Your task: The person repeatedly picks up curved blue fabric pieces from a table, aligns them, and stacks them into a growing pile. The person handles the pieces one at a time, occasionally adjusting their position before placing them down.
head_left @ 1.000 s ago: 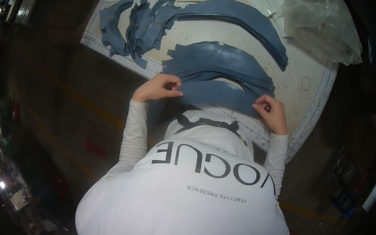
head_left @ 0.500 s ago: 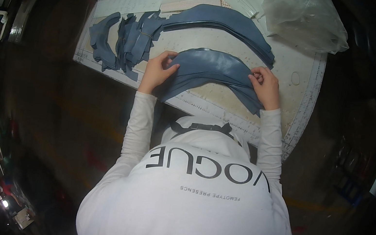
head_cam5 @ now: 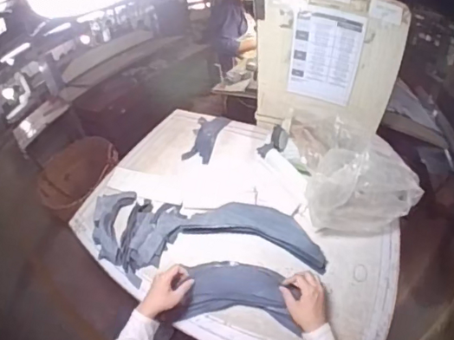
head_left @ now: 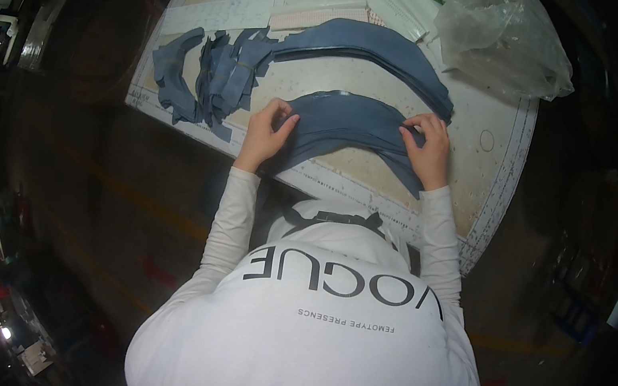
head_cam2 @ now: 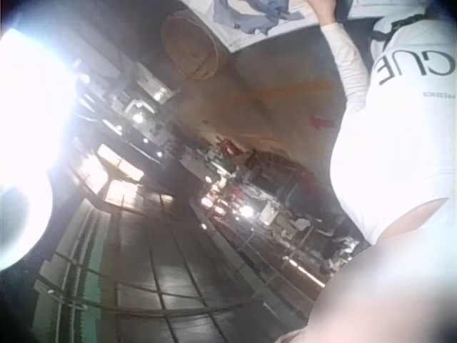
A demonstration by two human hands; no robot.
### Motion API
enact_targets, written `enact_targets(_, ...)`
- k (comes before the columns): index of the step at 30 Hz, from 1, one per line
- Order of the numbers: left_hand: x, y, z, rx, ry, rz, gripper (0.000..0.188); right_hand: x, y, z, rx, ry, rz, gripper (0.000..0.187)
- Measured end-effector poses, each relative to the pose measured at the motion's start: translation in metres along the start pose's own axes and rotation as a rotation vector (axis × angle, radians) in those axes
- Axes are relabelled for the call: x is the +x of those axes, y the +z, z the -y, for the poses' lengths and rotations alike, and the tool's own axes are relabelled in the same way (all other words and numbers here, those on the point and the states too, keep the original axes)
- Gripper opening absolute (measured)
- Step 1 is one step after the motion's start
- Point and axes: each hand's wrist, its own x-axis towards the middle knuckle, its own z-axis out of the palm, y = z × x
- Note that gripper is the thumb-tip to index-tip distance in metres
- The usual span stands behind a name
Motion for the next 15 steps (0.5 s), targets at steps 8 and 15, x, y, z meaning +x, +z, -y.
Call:
enact_targets(8,0.083,-0.021,-0.018,-0.114,0.089,-0.005,0.019,0.063,-0.009,-0.014,0.148,0.004,-0.094,0.015)
enact_targets(15,0.169,0.004,-0.002,0.160,0.050,-0.135,0.027,0.118,0.023,-0.072,0.095,0.279,-0.054,0.016)
